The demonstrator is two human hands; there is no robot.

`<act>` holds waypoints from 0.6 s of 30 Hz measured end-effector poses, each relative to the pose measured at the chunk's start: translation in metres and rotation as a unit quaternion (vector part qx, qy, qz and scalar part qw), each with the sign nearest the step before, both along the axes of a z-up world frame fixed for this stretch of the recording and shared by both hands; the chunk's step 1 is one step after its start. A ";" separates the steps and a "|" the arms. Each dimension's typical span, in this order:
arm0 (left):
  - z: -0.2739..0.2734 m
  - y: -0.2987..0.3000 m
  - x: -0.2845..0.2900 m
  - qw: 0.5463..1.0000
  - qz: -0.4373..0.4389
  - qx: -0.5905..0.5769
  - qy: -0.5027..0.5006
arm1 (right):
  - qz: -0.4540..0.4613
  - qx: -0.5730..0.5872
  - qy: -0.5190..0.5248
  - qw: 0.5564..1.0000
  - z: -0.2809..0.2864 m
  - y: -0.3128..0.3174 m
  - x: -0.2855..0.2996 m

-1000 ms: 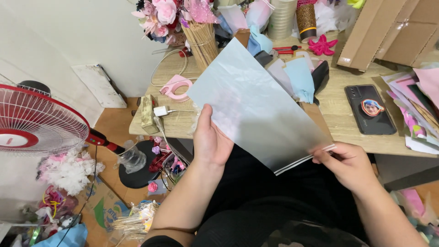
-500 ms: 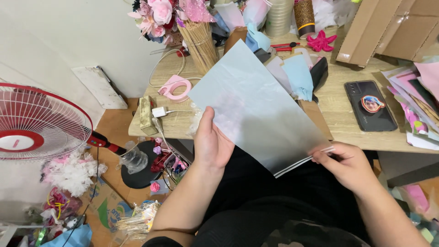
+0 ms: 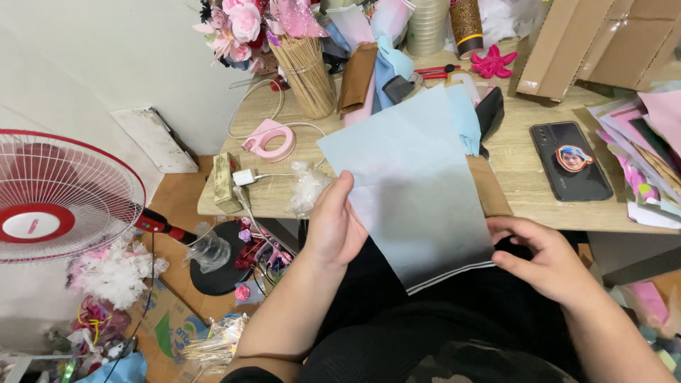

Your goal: The person folds a sheet of pink paper and places it on a table. They then pick up a bouquet wrapped in blue and black paper, adjusting the wrapping layers. The person picks up a light blue sheet of paper, folds it, and wraps it around the base of the bouquet, securing it with a pin.

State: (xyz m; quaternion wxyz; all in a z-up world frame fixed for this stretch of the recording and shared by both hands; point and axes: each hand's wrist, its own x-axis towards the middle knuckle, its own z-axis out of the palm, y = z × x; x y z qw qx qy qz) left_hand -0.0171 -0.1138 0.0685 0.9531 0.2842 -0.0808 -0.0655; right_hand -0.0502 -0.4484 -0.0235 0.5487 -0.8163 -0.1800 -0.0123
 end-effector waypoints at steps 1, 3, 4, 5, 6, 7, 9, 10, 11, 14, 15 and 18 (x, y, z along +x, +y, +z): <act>0.001 -0.002 0.000 1.000 -0.001 0.001 0.001 | -0.001 0.001 0.001 1.000 0.006 0.005 -0.002; 0.001 -0.008 0.001 1.000 -0.013 -0.007 -0.020 | 0.004 -0.039 -0.050 0.998 0.017 0.012 -0.009; 0.003 -0.007 0.002 1.000 -0.019 -0.006 -0.018 | -0.001 -0.039 -0.048 0.998 0.019 0.010 -0.010; 0.005 -0.009 0.005 0.999 -0.021 0.025 -0.021 | -0.024 -0.047 -0.072 0.996 0.020 0.007 -0.013; 0.007 -0.012 0.009 0.998 -0.024 0.056 -0.025 | -0.047 -0.055 -0.095 0.993 0.022 0.002 -0.015; 0.008 -0.016 0.016 0.997 -0.039 0.056 -0.024 | -0.062 -0.056 -0.093 0.992 0.025 -0.007 -0.018; 0.010 -0.025 0.030 0.976 -0.024 0.168 -0.135 | -0.118 0.030 -0.019 0.992 0.029 -0.026 -0.025; 0.015 -0.038 0.040 0.976 -0.041 0.167 -0.136 | -0.135 0.031 -0.017 0.990 0.026 -0.037 -0.029; 0.022 -0.050 0.051 0.949 -0.005 0.270 -0.159 | -0.148 0.096 -0.028 0.984 0.023 -0.047 -0.033; 0.027 -0.108 0.094 0.907 0.015 0.347 -0.240 | -0.251 0.188 -0.049 0.948 0.008 -0.081 -0.043; 0.024 -0.133 0.108 0.902 0.015 0.322 -0.288 | -0.322 0.212 -0.056 0.921 0.002 -0.093 -0.048; 0.050 -0.196 0.111 0.869 -0.031 0.387 -0.306 | -0.473 0.251 -0.069 0.842 0.010 -0.124 -0.060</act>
